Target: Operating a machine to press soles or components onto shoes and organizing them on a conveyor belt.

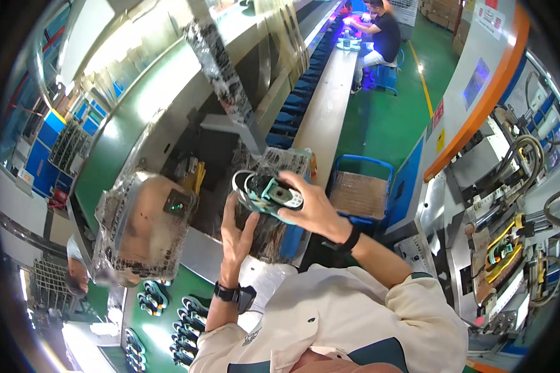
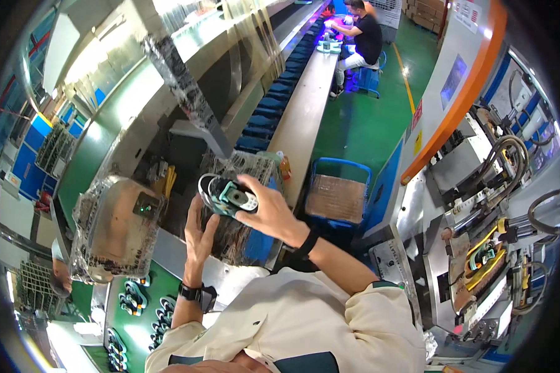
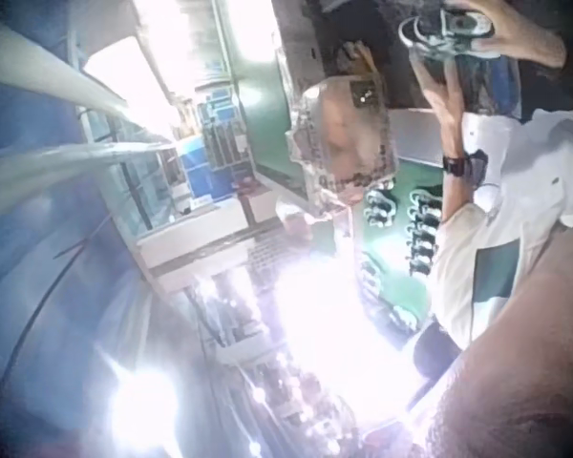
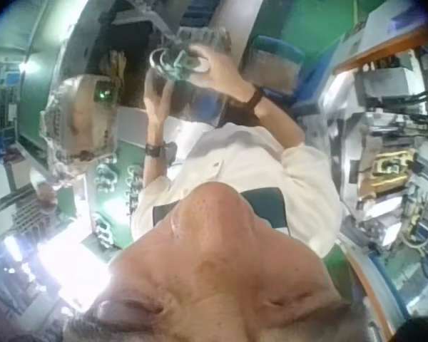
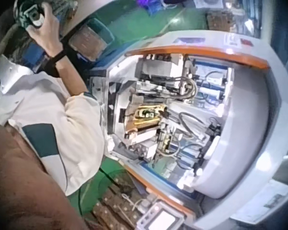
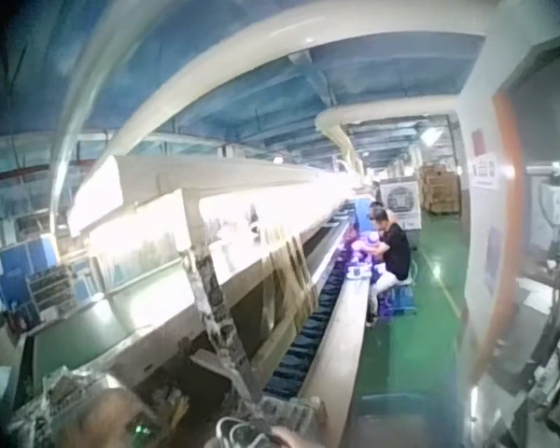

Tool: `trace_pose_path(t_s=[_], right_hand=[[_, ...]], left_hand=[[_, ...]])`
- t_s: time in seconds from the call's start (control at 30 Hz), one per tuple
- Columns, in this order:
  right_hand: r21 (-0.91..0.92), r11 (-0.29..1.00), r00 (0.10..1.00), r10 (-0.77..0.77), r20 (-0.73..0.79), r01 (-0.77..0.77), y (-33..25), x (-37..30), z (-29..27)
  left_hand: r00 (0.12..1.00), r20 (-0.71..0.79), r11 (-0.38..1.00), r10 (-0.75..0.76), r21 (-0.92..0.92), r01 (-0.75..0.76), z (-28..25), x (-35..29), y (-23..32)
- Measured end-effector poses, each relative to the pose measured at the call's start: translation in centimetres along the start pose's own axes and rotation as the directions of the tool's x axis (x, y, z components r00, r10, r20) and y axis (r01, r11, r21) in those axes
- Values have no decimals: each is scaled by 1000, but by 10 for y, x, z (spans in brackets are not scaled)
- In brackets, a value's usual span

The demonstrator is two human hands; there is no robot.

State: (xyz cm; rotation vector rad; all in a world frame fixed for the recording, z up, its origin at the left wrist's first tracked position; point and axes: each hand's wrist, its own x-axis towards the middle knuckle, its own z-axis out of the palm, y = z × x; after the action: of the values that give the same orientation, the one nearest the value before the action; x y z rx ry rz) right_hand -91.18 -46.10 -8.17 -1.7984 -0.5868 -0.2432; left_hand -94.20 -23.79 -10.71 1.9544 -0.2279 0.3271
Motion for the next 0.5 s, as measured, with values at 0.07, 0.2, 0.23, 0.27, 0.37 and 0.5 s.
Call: trace_pose_path(t_s=[0.07,0.2,0.23,0.27,0.37,0.5], right_hand=[[-150,986,983,94,155,-71,-24,16,-16],[-564,826,940,196,279,-5,-40,56,-4],[-657,753,933,202,296,46,-38,61,6],[-687,725,939,202,280,48,-35,65,15],[-729,677,956,138,259,100,-24,76,25],[-729,679,963,128,236,88,-21,74,33]], left_hand=[[997,15,970,77,230,-78,3,0,-2],[978,6,915,210,351,-198,13,5,-9],[975,-4,919,223,335,-209,12,3,-9],[975,1,928,221,306,-211,10,3,-6],[975,-22,947,220,243,-208,6,9,-11],[987,-39,975,157,167,-149,2,8,-13]])
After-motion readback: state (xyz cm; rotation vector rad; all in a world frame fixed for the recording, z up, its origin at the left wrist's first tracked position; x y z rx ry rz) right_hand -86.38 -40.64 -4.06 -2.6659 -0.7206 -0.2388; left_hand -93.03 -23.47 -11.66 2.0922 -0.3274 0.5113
